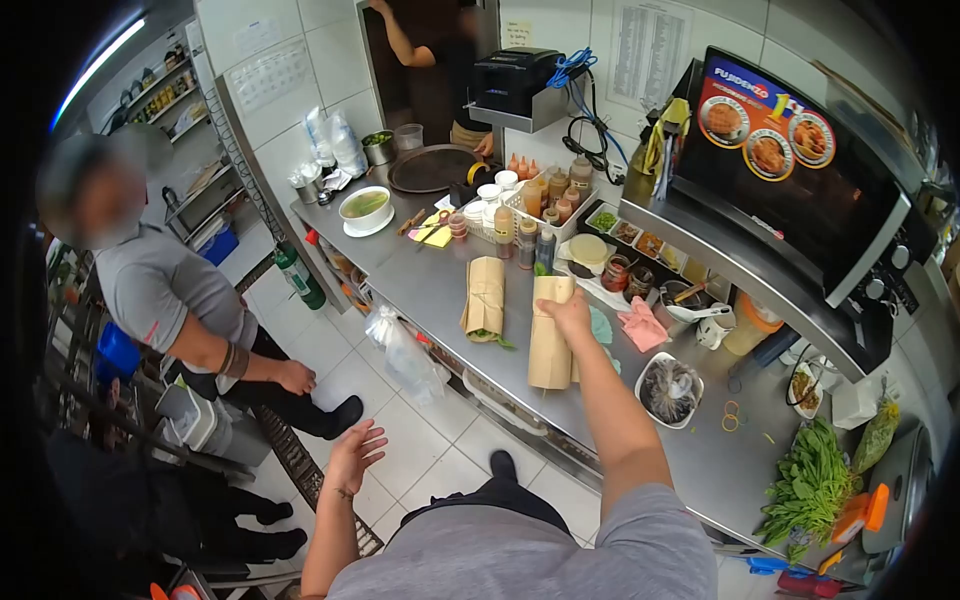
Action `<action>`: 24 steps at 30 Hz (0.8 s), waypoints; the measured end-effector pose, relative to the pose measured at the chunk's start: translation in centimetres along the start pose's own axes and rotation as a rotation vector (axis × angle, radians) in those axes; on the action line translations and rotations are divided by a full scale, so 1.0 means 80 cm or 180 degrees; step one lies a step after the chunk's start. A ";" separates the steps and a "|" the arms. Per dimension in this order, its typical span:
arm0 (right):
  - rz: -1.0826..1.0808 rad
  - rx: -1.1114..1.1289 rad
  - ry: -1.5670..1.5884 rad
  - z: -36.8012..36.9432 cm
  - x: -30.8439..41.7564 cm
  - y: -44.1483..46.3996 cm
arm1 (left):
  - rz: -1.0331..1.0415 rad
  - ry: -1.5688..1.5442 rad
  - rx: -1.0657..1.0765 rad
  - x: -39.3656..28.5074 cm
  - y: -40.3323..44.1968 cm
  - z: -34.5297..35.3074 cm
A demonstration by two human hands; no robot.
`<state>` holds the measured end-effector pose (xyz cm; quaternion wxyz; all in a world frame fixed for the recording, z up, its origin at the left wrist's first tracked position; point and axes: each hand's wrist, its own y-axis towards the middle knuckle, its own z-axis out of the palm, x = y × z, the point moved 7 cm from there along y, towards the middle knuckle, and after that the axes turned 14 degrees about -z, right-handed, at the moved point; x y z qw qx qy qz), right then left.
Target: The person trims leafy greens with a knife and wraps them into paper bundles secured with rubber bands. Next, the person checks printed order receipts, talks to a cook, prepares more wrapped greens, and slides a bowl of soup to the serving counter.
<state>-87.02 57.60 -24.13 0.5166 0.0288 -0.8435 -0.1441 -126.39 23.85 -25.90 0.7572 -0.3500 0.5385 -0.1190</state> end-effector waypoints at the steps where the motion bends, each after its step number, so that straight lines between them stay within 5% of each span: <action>1: 0.0023 -0.0018 0.0004 0.023 -0.032 0.027 | 0.0032 -0.0047 0.0100 -0.009 0.012 0.009; 9: -0.1250 -0.1092 -0.1600 -0.023 -0.094 0.266 | -0.0032 0.0368 -0.0100 -0.103 0.135 -0.011; 14: -0.0304 -0.0159 -0.2488 -0.019 -0.122 0.383 | -0.0422 0.0638 -0.0605 -0.140 0.211 -0.073; 19: -0.0118 0.0334 -0.2484 0.009 -0.227 0.461 | -0.0599 0.0402 -0.1126 -0.147 0.256 -0.116; 24: -0.0228 -0.0351 -0.2692 -0.035 -0.328 0.498 | -0.1272 0.0357 -0.0913 -0.134 0.318 -0.119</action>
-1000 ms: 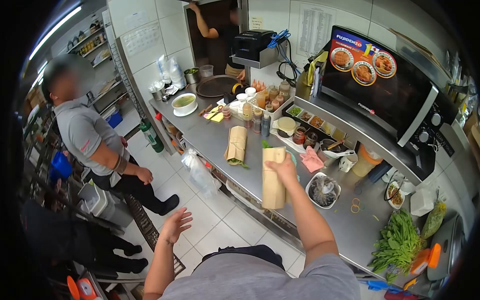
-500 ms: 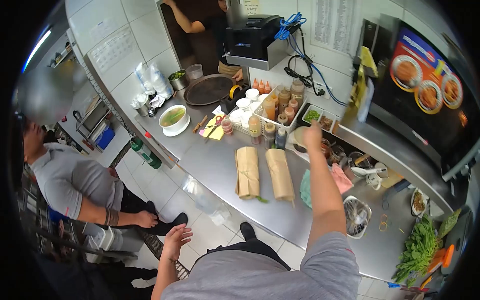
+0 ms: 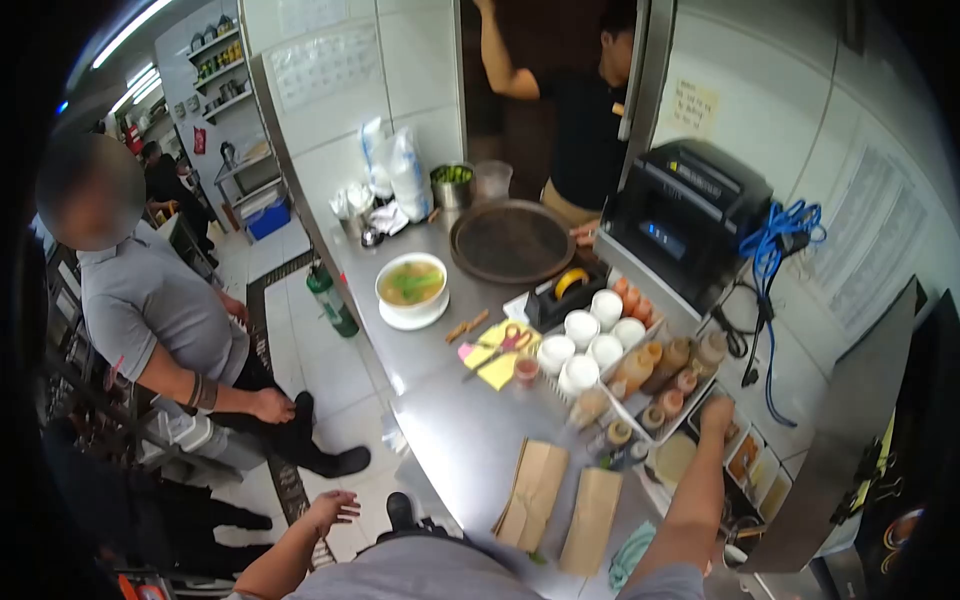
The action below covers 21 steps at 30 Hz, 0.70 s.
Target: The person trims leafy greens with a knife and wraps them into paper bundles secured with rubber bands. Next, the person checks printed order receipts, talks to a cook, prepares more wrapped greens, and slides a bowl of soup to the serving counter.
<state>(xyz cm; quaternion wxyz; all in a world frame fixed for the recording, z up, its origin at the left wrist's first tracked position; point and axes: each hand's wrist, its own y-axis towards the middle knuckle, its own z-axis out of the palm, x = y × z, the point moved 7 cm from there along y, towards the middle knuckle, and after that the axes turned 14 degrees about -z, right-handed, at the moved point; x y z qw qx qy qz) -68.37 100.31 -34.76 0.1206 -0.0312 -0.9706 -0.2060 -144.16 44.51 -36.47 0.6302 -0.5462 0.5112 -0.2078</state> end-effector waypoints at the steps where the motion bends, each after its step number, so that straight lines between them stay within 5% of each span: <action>1: -0.0014 -0.0108 -0.0269 0.014 -0.026 0.011 | -0.0078 0.0081 0.0018 -0.012 0.011 0.002; 3: 0.1367 -0.0246 0.2276 -0.111 0.062 -0.039 | 0.0101 0.0271 0.0209 -0.051 0.030 0.015; 4: 0.1367 -0.0322 0.2292 -0.107 0.054 -0.033 | 0.0198 0.0332 0.0225 -0.076 0.034 0.024; 6: 0.2400 -0.1488 0.4084 -0.099 0.017 -0.057 | 0.0402 0.0294 0.0367 -0.122 0.052 0.039; 12: 0.2240 -0.1932 0.4913 -0.156 0.058 -0.130 | 0.0677 0.0645 0.0993 -0.243 0.075 0.091; 17: 0.2287 -0.2418 0.5016 -0.237 0.222 -0.208 | 0.0723 0.1006 0.1675 -0.322 0.123 0.094; 21: 0.2343 -0.1855 0.5096 -0.220 0.366 -0.236 | 0.0665 0.1391 0.1885 -0.365 0.134 0.056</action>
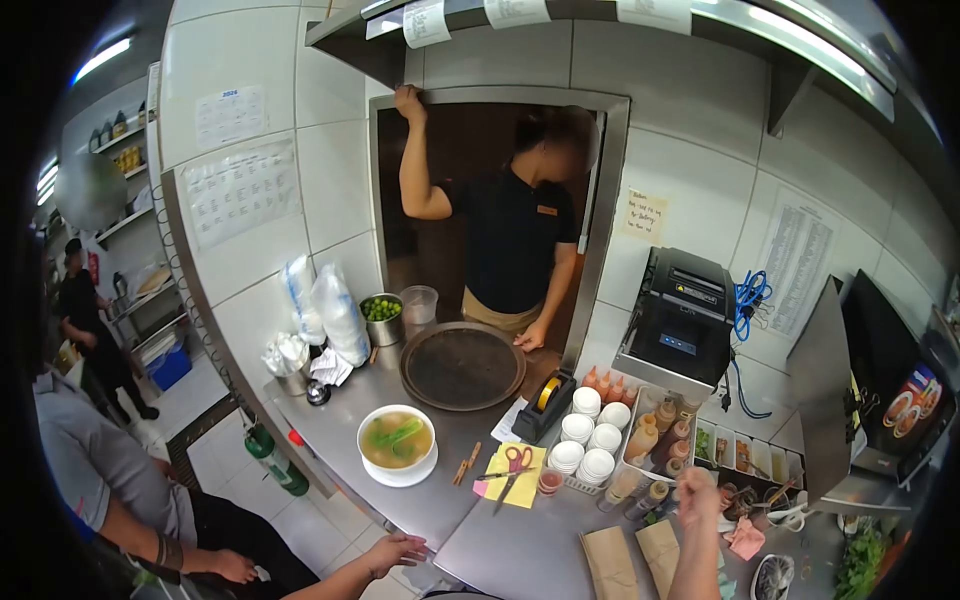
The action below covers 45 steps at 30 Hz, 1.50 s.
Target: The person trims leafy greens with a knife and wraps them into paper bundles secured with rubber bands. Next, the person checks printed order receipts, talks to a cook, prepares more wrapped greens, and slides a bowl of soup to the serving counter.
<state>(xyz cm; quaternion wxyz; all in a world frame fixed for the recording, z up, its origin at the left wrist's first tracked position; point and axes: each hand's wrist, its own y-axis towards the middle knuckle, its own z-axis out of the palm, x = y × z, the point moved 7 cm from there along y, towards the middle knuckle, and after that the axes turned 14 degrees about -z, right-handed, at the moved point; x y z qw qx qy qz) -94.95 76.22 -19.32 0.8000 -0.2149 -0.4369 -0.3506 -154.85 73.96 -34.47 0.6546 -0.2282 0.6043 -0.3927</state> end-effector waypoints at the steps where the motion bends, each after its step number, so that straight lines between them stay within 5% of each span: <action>1: 0.0095 -0.0089 0.0010 0.028 -0.017 -0.029 | 0.0013 0.0043 0.0050 0.000 0.001 -0.016; 8: 0.1461 0.1359 0.0235 0.296 -0.198 -0.204 | -0.0176 -0.0099 0.0009 0.006 -0.027 -0.112; 12: 0.1474 0.2157 -0.0156 0.444 -0.307 -0.267 | 0.0108 -0.0471 -0.0212 0.012 -0.054 -0.151; 14: 0.0812 0.2657 -0.0942 0.507 -0.342 -0.294 | 0.0095 -0.0741 -0.0321 0.018 -0.071 -0.166; 18: -0.2294 0.4166 -0.3261 0.585 -0.396 -0.335 | -0.0019 -0.0985 -0.0502 0.056 -0.072 -0.199; 20: -0.1671 0.4547 -0.4381 0.581 -0.468 -0.333 | -0.0068 -0.1069 -0.0598 0.059 -0.085 -0.203; 24: -0.2698 0.4645 -0.4710 0.590 -0.435 -0.361 | -0.0005 -0.1091 -0.0699 0.060 -0.082 -0.206; 31: -0.2283 0.4516 -0.2900 0.486 -0.278 -0.324 | -0.0930 -0.0030 -0.1030 0.151 0.026 -0.223; 33: -0.1946 0.4167 -0.2580 0.413 -0.208 -0.276 | -0.0574 0.3079 -0.1095 0.228 0.116 -0.268; 34: -0.1820 0.4011 -0.2895 0.364 -0.183 -0.241 | -0.0518 0.3870 -0.1046 0.245 0.135 -0.265; 37: -0.1053 0.2871 -0.2903 0.194 -0.095 -0.133 | -0.1721 0.2301 -0.1020 0.293 0.136 -0.248; 39: -0.0943 0.2022 -0.3382 0.106 0.007 -0.087 | -0.2061 0.2282 -0.1007 0.308 0.132 -0.232; 41: -0.2204 0.1728 -0.4059 -0.005 0.060 0.006 | -0.2284 0.1892 -0.1095 0.317 0.133 -0.204; 43: -0.2036 0.0856 -0.3899 -0.067 0.119 0.068 | -0.2233 0.1852 -0.0991 0.308 0.142 -0.174; 45: -0.2626 0.0397 -0.4270 -0.099 0.153 0.113 | -0.2090 0.1763 -0.0868 0.287 0.146 -0.142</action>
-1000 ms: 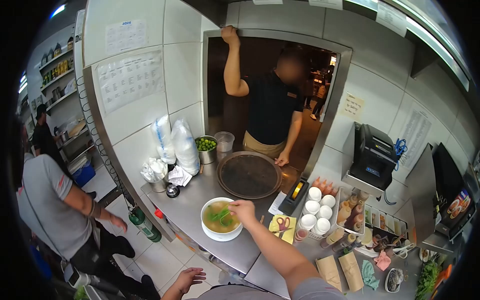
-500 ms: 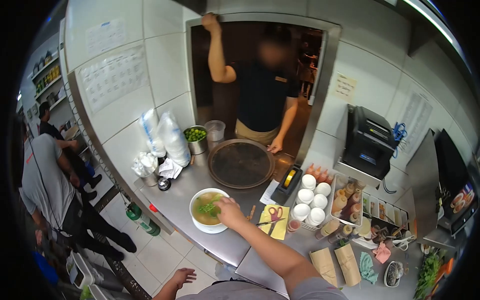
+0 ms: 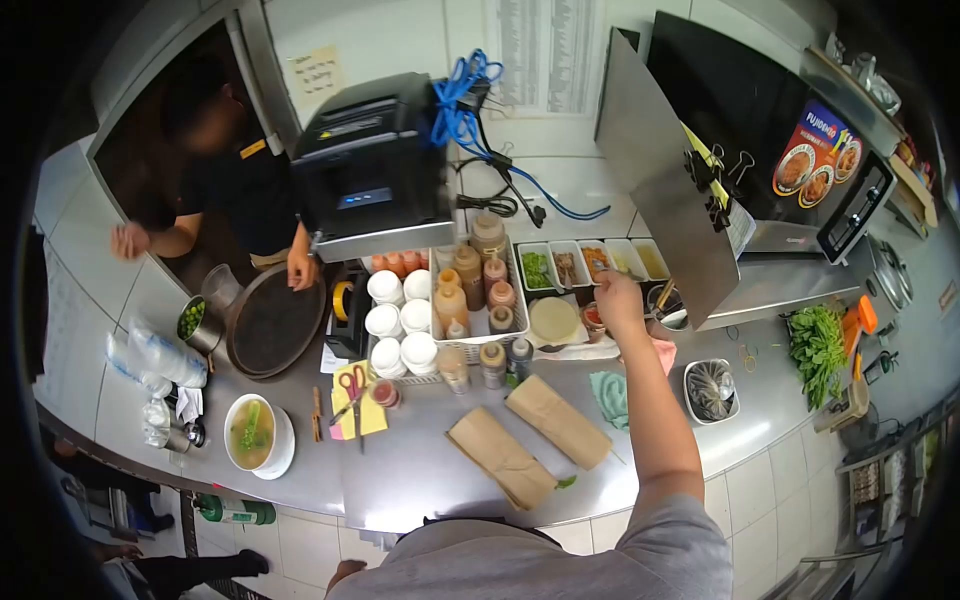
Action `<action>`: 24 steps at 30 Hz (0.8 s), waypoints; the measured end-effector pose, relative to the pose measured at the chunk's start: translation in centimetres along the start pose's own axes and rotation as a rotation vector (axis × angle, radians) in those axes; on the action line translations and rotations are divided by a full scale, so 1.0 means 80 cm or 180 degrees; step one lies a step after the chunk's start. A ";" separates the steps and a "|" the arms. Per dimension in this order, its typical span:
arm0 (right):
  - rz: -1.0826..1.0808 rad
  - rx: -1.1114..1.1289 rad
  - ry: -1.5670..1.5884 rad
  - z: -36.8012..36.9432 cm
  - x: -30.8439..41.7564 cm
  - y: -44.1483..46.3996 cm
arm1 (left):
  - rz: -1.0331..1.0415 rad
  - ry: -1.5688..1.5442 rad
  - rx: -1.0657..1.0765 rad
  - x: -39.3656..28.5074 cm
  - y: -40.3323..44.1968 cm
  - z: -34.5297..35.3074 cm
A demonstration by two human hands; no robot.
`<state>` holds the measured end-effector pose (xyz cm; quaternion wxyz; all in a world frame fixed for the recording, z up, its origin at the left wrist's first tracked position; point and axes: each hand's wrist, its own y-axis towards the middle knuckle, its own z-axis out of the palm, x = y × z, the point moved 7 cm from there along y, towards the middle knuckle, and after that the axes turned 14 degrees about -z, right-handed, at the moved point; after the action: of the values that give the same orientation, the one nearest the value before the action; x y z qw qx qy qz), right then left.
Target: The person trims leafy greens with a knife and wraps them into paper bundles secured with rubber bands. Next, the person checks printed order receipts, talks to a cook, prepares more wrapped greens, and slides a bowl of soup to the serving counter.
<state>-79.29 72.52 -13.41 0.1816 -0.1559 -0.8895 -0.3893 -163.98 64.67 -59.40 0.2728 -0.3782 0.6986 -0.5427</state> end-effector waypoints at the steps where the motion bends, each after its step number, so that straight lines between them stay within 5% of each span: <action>1: 0.0004 0.0038 0.0037 0.011 -0.024 0.016 | 0.0108 -0.0063 0.0053 -0.017 -0.014 0.009; 5: -0.0603 0.0544 -0.0611 0.141 -0.121 0.063 | 0.0819 -0.0389 -0.0512 -0.060 -0.112 0.047; 7: -0.0318 0.1432 -0.1031 0.204 -0.153 0.072 | 0.1225 -0.0401 -0.0813 -0.055 -0.137 0.060; 10: -0.0568 0.1019 -0.1475 0.263 -0.209 0.082 | 0.1035 0.0558 -0.1736 -0.014 -0.152 0.071; 11: -0.0079 0.1808 -0.1386 0.257 -0.185 0.086 | 0.0977 0.0571 -0.1904 0.006 -0.170 0.078; 15: 0.0470 0.2344 -0.1008 0.246 -0.136 0.098 | 0.0858 0.1197 -0.1980 0.094 -0.178 0.111; 17: -0.0495 0.2748 -0.0356 0.346 -0.234 0.109 | 0.0086 0.1121 -0.1698 0.149 -0.150 0.122; 18: -0.0522 0.2759 -0.0338 0.338 -0.203 0.105 | -0.0109 0.1006 -0.1543 0.178 -0.124 0.129; 20: 0.0510 0.2353 -0.0428 0.279 -0.161 0.097 | -0.0432 0.0803 -0.1310 0.194 -0.148 0.134; 24: 0.0171 0.1981 -0.0540 0.280 -0.190 0.111 | -0.0849 0.0431 -0.0712 0.199 -0.128 0.140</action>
<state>-66.64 92.99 -28.61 0.1560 -0.1482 -0.9733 -0.0794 -161.74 44.09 -51.99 0.1070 -0.4581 0.7150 -0.5172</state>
